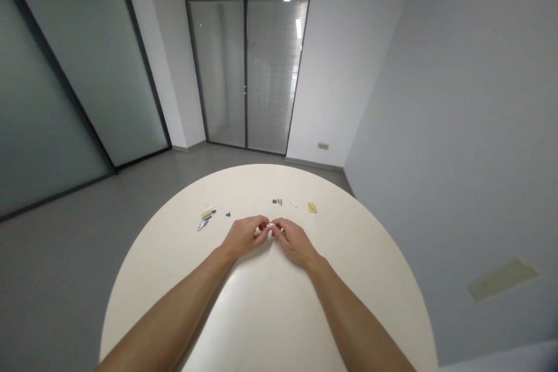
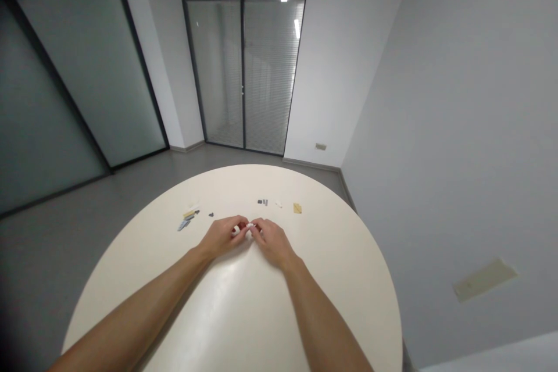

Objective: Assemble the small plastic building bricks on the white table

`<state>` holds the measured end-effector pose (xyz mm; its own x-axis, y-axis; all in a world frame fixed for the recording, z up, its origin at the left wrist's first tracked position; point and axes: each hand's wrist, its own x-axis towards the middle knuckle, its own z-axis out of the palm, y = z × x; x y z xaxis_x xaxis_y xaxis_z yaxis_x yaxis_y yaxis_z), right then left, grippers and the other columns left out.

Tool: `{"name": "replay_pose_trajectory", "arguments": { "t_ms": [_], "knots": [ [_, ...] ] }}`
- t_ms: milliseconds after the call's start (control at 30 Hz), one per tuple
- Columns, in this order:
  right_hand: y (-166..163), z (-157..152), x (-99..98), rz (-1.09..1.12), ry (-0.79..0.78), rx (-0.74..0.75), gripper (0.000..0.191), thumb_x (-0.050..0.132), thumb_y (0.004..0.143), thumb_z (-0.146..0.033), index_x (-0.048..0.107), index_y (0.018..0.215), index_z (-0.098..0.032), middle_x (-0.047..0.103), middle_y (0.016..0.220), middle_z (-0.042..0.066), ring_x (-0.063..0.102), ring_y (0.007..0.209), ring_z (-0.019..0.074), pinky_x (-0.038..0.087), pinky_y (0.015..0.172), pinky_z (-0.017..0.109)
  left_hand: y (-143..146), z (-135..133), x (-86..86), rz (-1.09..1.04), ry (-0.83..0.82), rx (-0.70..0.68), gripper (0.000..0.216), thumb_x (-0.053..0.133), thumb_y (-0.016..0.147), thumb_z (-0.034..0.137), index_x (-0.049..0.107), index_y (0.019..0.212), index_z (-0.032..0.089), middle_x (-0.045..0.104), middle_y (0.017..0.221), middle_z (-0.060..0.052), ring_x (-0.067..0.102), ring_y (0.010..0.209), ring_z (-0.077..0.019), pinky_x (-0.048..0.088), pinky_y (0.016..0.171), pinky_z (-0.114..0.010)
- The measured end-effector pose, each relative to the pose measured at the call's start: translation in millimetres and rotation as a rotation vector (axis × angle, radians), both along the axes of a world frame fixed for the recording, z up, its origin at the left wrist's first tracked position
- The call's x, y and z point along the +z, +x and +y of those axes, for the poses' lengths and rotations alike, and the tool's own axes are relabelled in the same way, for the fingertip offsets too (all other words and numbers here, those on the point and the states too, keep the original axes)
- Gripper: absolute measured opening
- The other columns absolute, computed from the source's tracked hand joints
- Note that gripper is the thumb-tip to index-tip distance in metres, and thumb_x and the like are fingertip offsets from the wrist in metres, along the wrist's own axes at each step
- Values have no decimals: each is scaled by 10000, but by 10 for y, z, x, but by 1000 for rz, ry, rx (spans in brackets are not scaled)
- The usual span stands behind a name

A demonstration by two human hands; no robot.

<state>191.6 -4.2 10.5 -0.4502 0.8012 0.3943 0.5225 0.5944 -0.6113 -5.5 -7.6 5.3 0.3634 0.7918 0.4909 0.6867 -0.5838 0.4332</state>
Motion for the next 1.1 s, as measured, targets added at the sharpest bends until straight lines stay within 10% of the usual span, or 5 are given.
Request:
{"name": "replay_pose_trajectory", "arguments": {
  "t_ms": [1100],
  "knots": [
    [-15,27,-21,57,83,3,163,514,964,-292,615,1081,-241,665,1023,34,623,885,156,501,817,301,-2,-19,13,-27,-33,16,156,481,941,311,614,967,235,702,843,10,640,719,-127,479,662,-215]
  ]
}}
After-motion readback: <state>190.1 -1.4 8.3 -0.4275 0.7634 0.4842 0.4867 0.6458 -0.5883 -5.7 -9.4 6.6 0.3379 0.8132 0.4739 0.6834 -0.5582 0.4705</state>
